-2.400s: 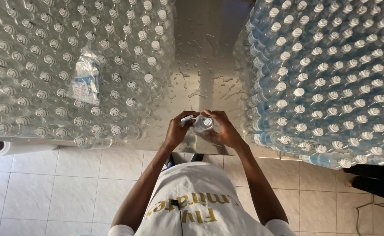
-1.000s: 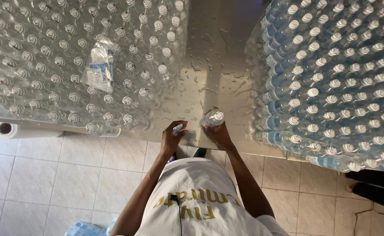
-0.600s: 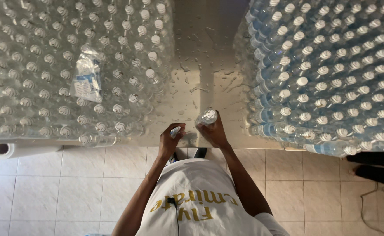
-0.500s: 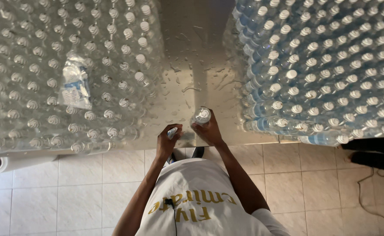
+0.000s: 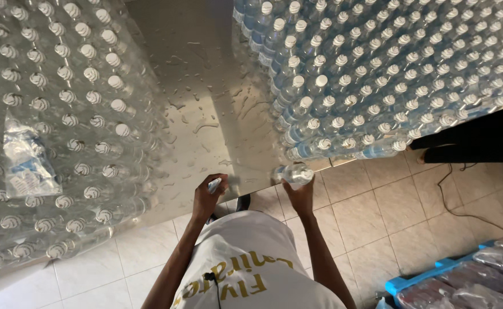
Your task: The person applies labels to clear plastic water bottles. They pick up a bottle, wrap a label around it, and place it on a table alongside other bottles. A second person is visible nearby, also handling bottles.
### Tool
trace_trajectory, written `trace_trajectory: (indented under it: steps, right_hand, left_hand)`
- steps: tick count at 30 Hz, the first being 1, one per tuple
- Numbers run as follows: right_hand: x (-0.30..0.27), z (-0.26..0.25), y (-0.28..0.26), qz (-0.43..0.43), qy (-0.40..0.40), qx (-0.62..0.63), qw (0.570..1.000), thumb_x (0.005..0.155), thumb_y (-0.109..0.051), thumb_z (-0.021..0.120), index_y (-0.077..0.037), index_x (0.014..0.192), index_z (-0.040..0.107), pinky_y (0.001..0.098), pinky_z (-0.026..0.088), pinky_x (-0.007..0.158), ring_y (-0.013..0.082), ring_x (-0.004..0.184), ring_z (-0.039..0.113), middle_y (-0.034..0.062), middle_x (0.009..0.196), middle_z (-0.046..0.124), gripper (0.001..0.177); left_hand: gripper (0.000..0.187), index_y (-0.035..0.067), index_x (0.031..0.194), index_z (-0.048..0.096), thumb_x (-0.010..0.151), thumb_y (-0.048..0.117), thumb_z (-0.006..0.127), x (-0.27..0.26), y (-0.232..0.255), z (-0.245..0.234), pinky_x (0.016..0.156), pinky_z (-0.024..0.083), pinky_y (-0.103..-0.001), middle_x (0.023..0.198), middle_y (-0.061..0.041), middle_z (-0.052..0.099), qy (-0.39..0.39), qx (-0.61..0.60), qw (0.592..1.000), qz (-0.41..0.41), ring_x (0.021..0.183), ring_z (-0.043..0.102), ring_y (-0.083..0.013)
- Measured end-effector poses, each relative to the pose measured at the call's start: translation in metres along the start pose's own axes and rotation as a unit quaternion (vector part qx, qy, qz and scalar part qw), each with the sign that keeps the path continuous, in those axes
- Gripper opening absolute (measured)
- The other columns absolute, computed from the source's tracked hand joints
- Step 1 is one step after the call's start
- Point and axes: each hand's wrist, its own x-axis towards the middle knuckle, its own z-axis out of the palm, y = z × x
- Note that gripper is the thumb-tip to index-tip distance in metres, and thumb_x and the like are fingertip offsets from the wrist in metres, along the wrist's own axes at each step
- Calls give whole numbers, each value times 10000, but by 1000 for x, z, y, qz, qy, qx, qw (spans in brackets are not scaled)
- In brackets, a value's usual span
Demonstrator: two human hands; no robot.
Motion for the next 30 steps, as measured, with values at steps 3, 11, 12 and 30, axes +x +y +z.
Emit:
trace_trajectory:
  steps: [3, 11, 12, 30]
  right_hand:
    - [12, -23, 21, -17, 49, -30, 998, 760, -283, 1002, 17, 1490, 436, 569, 390, 1271, 489, 1441, 538, 315, 1455, 565, 971]
    - [22, 31, 5, -84, -39, 21, 996, 740, -337, 1028, 0, 1478, 535, 532, 425, 1221, 453, 1368, 609, 254, 1362, 619, 949]
    - [24, 44, -2, -82, -60, 46, 994, 729, -349, 1041, -1, 1476, 529, 536, 441, 1210, 446, 1344, 623, 239, 1340, 615, 970]
    - [232, 206, -133, -192, 168, 24, 967, 1017, -668, 761, -108, 1743, 177, 660, 340, 1310, 478, 1641, 313, 258, 1764, 255, 1087]
  left_hand:
    - [363, 223, 1272, 824, 943, 86, 756, 1, 3, 8, 1057, 547, -471, 1139, -137, 856, -19, 18, 1000, 11, 1022, 826, -361]
    - [287, 234, 1284, 816, 1003, 268, 767, 2, 11, 22, 1121, 506, -511, 1226, -113, 845, -16, 18, 1000, 16, 1201, 754, -415]
    - [279, 221, 1284, 818, 1017, 289, 773, 0, 10, 21, 1112, 514, -513, 1234, -116, 844, -8, 7, 1000, 9, 1187, 763, -411]
    - [309, 65, 1192, 805, 909, 188, 809, -110, -54, -6, 792, 713, -345, 1169, -83, 853, 334, -184, 917, -120, 886, 769, -187]
